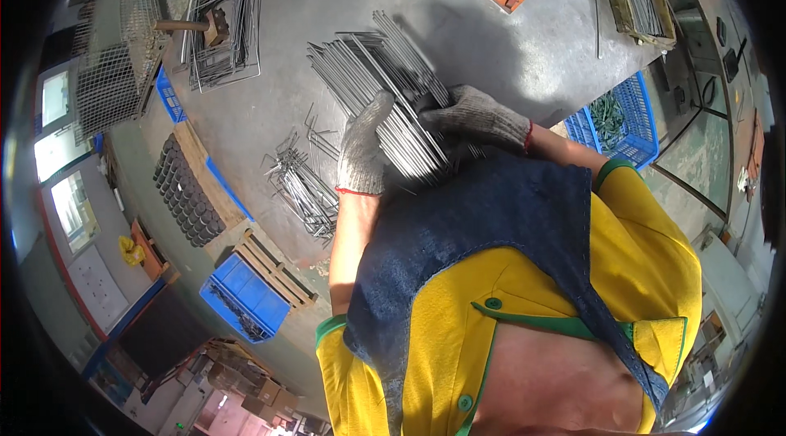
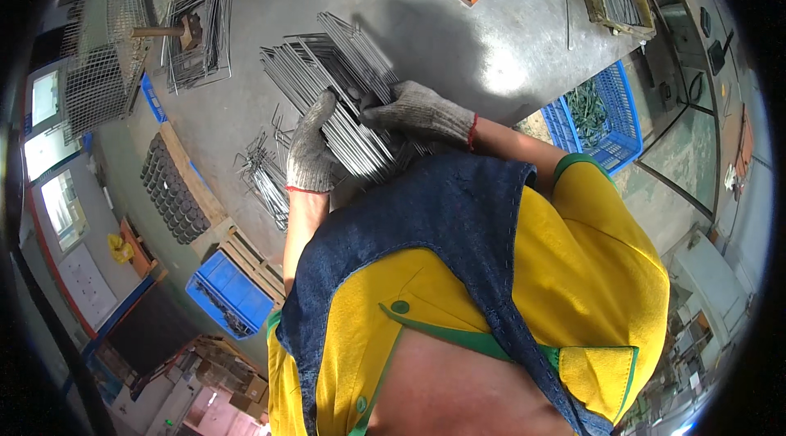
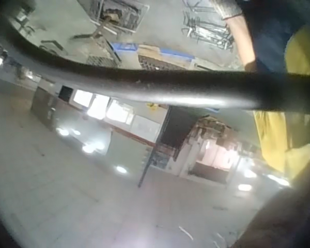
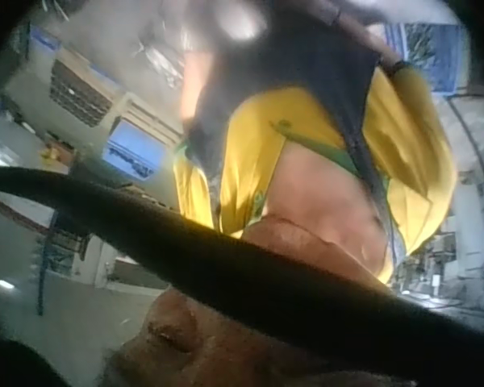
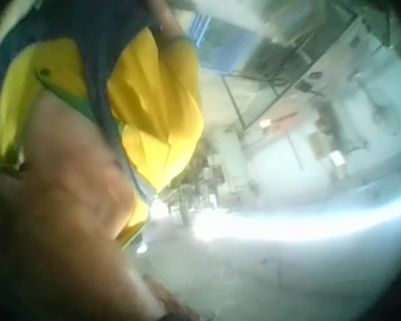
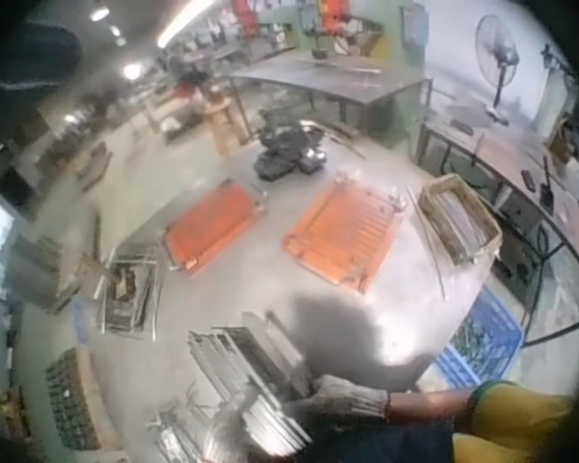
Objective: The person repeatedly picks up stacks of rectangular metal wire frames from a cardboard box and places them onto a metal workbench. They handle the frames by hand, organizing them into piles on the table surface.
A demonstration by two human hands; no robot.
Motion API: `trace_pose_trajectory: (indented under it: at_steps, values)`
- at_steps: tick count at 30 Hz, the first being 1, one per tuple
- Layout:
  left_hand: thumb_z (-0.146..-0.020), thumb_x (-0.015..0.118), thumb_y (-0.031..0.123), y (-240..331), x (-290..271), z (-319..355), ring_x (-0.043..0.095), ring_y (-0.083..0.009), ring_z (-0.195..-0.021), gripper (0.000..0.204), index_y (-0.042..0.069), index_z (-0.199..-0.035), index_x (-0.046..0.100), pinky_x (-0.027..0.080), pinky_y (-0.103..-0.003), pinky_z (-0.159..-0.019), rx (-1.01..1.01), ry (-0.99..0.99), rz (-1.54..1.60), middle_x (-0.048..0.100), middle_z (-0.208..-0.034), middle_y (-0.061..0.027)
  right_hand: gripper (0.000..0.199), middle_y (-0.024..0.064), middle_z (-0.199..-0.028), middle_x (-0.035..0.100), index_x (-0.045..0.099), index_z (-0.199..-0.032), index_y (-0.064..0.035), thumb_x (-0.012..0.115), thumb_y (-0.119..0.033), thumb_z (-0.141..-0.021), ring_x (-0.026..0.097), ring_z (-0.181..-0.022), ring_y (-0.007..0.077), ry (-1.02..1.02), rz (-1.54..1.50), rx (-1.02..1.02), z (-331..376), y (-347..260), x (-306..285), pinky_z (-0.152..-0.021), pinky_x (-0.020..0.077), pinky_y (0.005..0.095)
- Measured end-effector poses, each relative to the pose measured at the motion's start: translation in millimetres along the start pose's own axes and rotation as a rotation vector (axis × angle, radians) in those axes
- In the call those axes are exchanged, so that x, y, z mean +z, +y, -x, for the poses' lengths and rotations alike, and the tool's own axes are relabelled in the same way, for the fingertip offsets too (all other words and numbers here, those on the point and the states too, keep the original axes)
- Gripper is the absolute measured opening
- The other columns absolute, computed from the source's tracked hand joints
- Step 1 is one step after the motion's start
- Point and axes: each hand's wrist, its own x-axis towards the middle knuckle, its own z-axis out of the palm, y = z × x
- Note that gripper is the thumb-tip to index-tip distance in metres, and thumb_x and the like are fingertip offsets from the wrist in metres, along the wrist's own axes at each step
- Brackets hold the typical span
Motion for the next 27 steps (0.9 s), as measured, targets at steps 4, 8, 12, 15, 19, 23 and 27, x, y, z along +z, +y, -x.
trace_pose_trajectory:
  at_steps: [4, 8, 12, 15, 19, 23, 27]
  values:
    - [-0.092, 0.06, 0.014, -3.3, -10.0, -5.1, 0.068, -0.0261, -0.083, 0.027, -0.004, -0.112, 0.06, 0.059, -0.037, -0.073, -0.003, 0.04, 0.006, 0.067, -0.098, -0.0161, 0.039, 0.003, -0.085, 0.065, 0.067, -0.103, -0.0029, 0.078, -0.03, -0.078, 0.061, -0.074, 0.0099, -0.042, -0.014, -0.09, -9.7, 5.8, 5.9, -0.064, 0.0514, 0.0254]
    - [-0.089, 0.066, 0.011, -1.4, -16.3, -3.5, 0.069, -0.0235, -0.084, 0.03, -0.006, -0.113, 0.062, 0.059, -0.034, -0.074, -0.015, 0.02, 0.021, 0.069, -0.099, -0.0152, 0.033, 0.0033, -0.085, 0.066, 0.067, -0.103, -0.003, 0.075, -0.026, -0.08, 0.061, -0.074, 0.0087, 0.077, 0.053, -0.004, -13.8, 4.1, 3.4, -0.064, 0.0513, 0.0257]
    - [-0.089, 0.066, 0.013, 0.9, -14.6, -5.4, 0.069, -0.0213, -0.082, 0.029, -0.005, -0.112, 0.065, 0.057, -0.032, -0.073, 0.008, 0.056, -0.081, 0.069, -0.096, -0.0133, 0.028, 0.0031, -0.086, 0.066, 0.067, -0.102, -0.0036, 0.071, -0.022, -0.082, 0.061, -0.077, 0.0083, 0.168, 0.023, 0.045, -17.9, 4.7, -13.7, -0.065, 0.0505, 0.0253]
    - [-0.09, 0.065, 0.015, 1.6, -9.4, -0.2, 0.068, -0.0207, -0.08, 0.03, -0.006, -0.112, 0.064, 0.056, -0.031, -0.072, 0.041, 0.059, -0.108, 0.069, -0.094, -0.013, 0.032, 0.0024, -0.083, 0.065, 0.067, -0.101, -0.0045, 0.075, -0.027, -0.079, 0.06, -0.076, 0.0077, 0.097, -0.002, 0.063, 3.8, -15.4, -4.3, -0.064, 0.0487, 0.0228]
    - [-0.089, 0.066, 0.013, 2.6, -3.7, 2.4, 0.068, -0.0213, -0.074, 0.028, -0.007, -0.108, 0.064, 0.058, -0.032, -0.065, 0.07, 0.135, -0.135, 0.069, -0.089, -0.0136, 0.04, 0.0044, -0.074, 0.066, 0.068, -0.1, -0.0019, 0.074, -0.036, -0.08, 0.062, -0.067, 0.0115, -0.01, -0.123, -0.136, -9.5, 2.6, 8.3, -0.062, 0.0505, 0.027]
    - [-0.088, 0.067, 0.01, 7.8, 13.7, 11.7, 0.068, -0.0243, -0.068, 0.018, -0.006, -0.097, 0.065, 0.059, -0.034, -0.057, 0.104, 0.236, -0.178, 0.067, -0.082, -0.0151, 0.042, 0.0079, -0.089, 0.069, 0.068, -0.105, -0.0007, 0.077, -0.03, -0.078, 0.064, -0.08, 0.0136, -0.057, 0.196, -0.059, -19.2, -0.5, 6.8, -0.07, 0.0515, 0.0286]
    - [-0.088, 0.066, 0.01, 6.1, -0.5, 10.5, 0.069, -0.023, -0.071, 0.02, -0.007, -0.1, 0.064, 0.059, -0.033, -0.064, 0.098, 0.148, -0.17, 0.068, -0.085, -0.0149, 0.046, 0.0045, -0.082, 0.066, 0.066, -0.108, 0.0004, 0.076, -0.033, -0.078, 0.061, -0.072, 0.0106, 0.002, 0.014, -0.059, -3.5, -16.9, 5.6, -0.066, 0.0513, 0.0241]
